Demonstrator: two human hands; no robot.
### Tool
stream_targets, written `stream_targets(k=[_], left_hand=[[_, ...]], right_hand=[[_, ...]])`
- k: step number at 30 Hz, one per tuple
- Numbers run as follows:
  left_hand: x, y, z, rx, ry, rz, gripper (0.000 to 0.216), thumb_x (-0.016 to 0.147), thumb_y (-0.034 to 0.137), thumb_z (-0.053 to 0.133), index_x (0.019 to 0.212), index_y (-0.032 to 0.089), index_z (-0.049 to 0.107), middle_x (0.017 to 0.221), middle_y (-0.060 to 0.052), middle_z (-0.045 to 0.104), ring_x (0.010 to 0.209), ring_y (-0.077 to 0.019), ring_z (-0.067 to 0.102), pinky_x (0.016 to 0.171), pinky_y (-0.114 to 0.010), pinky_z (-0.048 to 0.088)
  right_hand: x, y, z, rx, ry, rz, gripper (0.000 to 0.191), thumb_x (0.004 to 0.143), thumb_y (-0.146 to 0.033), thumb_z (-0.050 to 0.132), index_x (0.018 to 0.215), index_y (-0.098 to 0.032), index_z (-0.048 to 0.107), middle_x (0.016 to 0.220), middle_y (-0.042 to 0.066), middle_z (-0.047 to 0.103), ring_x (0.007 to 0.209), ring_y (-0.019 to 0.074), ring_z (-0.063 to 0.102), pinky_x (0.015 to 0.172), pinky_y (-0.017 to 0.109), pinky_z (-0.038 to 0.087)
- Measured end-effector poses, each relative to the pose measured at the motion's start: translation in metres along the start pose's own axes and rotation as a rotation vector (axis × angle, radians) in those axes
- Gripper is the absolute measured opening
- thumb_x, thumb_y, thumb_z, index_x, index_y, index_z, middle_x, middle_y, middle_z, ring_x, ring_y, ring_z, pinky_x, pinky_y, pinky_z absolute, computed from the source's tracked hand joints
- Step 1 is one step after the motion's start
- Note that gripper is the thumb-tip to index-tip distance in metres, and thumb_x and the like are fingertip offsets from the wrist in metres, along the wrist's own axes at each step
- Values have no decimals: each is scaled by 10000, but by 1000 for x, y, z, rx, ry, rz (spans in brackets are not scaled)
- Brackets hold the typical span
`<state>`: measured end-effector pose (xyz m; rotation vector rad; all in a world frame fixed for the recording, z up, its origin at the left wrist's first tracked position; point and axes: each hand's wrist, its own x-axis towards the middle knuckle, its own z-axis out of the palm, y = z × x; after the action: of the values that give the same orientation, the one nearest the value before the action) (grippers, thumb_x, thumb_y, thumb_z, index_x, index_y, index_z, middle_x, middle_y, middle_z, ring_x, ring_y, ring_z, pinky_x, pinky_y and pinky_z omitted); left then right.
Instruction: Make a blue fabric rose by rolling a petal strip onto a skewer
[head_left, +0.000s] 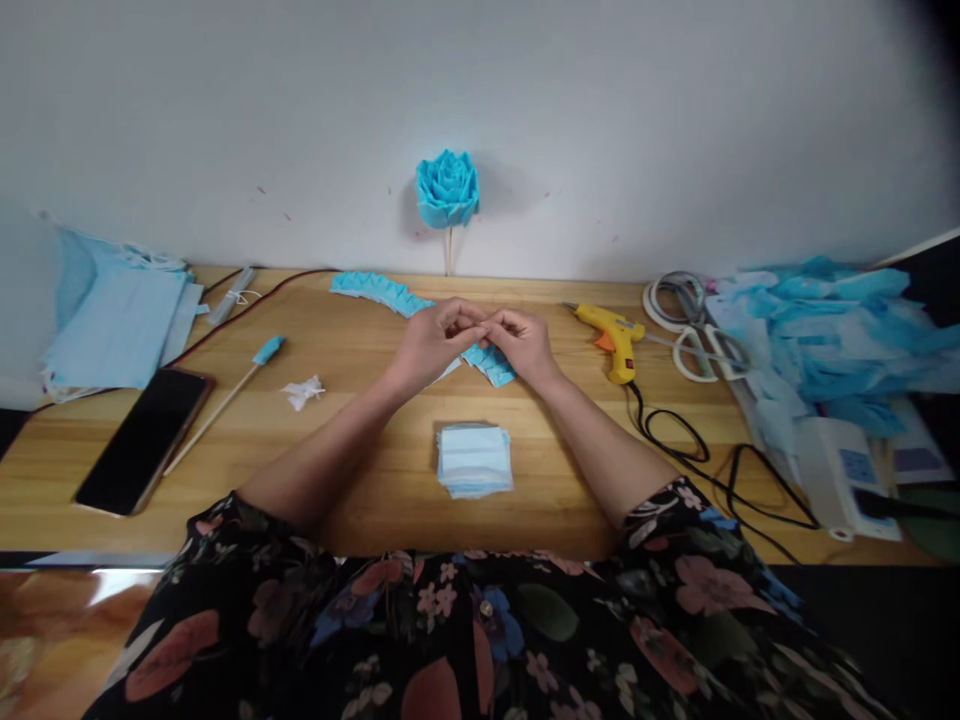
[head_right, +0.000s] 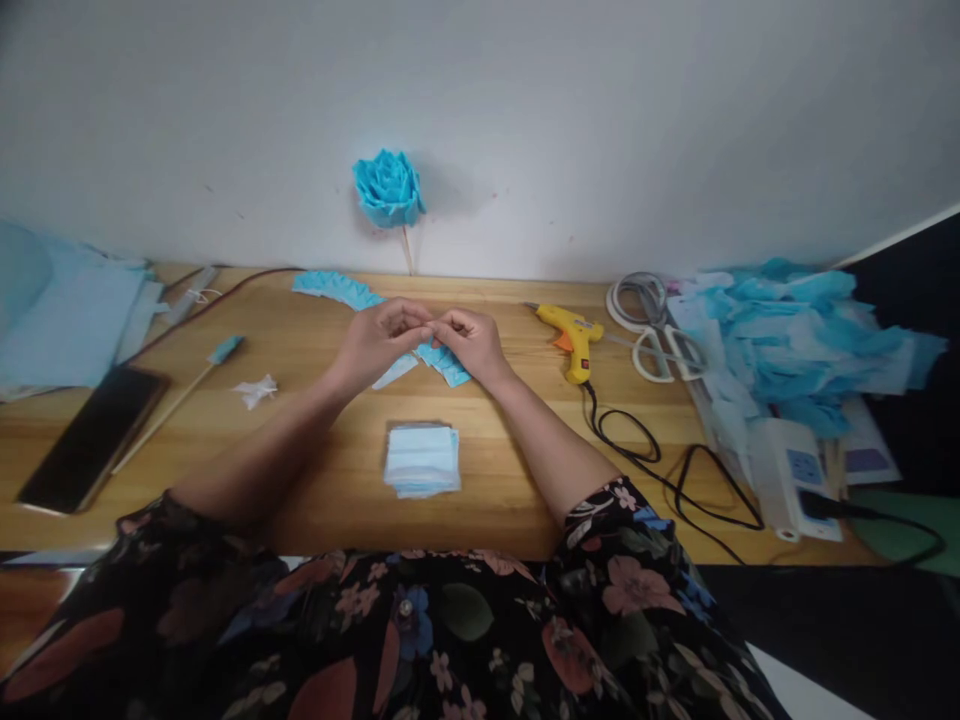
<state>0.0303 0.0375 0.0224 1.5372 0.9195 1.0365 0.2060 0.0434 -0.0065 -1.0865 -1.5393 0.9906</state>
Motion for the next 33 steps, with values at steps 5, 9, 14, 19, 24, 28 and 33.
stream_targets(k=[5, 9, 14, 19, 24, 28, 33], left_hand=[[-2, 3, 0, 41, 25, 3, 199, 844, 317, 747, 825, 179, 605, 719, 5, 677, 657, -120, 616, 596, -230, 414], [-1, 7, -2, 100, 31, -19, 204, 827, 290, 746, 785, 183, 578, 707, 11, 667, 644, -115, 588, 589, -226, 395], [0, 16, -14, 212, -89, -95, 168, 830, 249, 730, 768, 175, 592, 698, 9, 673, 636, -120, 574, 600, -236, 373], [0, 23, -18, 239, -137, -98, 160, 833, 187, 718, 738, 175, 591, 633, 27, 652, 597, -112, 536, 592, -235, 364], [4, 17, -16, -242, -129, -151, 345, 853, 378, 803, 745, 175, 546, 678, -10, 696, 562, -102, 584, 596, -236, 463], [3, 16, -26, -319, -9, -184, 439, 772, 455, 891, 723, 166, 565, 691, -26, 717, 542, -104, 600, 593, -246, 498], [-31, 32, -58, -165, 56, -198, 426, 741, 478, 898, 690, 169, 609, 669, -41, 712, 543, -125, 608, 585, -264, 498]], right_hand=[[-3, -2, 0, -94, 1, -36, 413, 851, -546, 706, 607, -214, 679, 590, -2, 685, 532, 129, 522, 528, 269, 390], [-3, 0, -2, -159, 18, -69, 388, 876, -515, 689, 612, -231, 691, 608, 0, 698, 560, 149, 547, 573, 291, 427], [-2, 4, -3, -263, 18, -145, 313, 880, -418, 707, 620, -244, 704, 636, -2, 706, 607, 166, 579, 682, 321, 473], [-3, 2, 0, -222, 7, -136, 337, 868, -443, 714, 600, -242, 683, 616, -2, 688, 590, 159, 562, 659, 313, 467], [-3, -1, -2, -34, 55, -17, 415, 858, -573, 703, 629, -230, 660, 594, -12, 666, 523, 133, 521, 538, 281, 428], [0, 1, -4, -23, 89, 42, 500, 839, -692, 700, 647, -233, 644, 607, -9, 667, 529, 137, 525, 529, 285, 436], [3, 5, -4, -16, 134, -26, 596, 830, -791, 669, 617, -236, 618, 601, -2, 650, 561, 147, 540, 605, 308, 484]])
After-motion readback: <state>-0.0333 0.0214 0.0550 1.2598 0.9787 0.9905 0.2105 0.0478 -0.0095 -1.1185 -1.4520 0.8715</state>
